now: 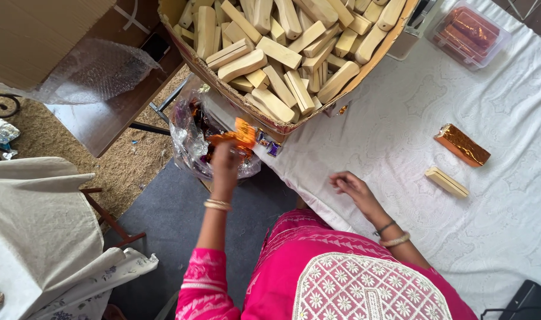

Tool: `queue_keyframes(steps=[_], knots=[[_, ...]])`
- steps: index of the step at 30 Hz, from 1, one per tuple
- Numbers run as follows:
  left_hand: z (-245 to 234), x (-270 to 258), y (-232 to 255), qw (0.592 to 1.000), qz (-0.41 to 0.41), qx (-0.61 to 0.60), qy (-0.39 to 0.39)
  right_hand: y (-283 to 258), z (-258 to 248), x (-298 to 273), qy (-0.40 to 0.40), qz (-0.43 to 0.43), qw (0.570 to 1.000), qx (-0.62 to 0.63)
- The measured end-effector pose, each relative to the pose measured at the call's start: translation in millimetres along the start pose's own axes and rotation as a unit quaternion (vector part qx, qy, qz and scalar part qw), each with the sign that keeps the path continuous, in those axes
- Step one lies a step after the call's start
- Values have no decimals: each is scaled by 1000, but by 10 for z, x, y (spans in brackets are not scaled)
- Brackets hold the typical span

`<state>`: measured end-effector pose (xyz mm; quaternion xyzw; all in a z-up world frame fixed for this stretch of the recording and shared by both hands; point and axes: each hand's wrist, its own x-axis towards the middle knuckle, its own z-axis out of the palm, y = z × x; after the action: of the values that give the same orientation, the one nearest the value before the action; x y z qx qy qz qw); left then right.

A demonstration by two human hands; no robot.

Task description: Wrapping wooden blocks in foil and placing them into plastic containers.

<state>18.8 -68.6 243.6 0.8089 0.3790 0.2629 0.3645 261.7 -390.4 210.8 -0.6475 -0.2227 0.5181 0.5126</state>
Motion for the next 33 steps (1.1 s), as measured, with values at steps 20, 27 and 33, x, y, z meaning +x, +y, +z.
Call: queue_keyframes(steps=[20,27,33], knots=[[1328,-435,1176,952,31,-242,-184,-408,8,-112,35,-14,957,286],[1724,-328,1046,844,-155,-466,-215,-210,-470,-363,231,-75,913,328],[1915,-311,1232,803,-204,-512,-229,91,-725,-658,299,-119,891,320]])
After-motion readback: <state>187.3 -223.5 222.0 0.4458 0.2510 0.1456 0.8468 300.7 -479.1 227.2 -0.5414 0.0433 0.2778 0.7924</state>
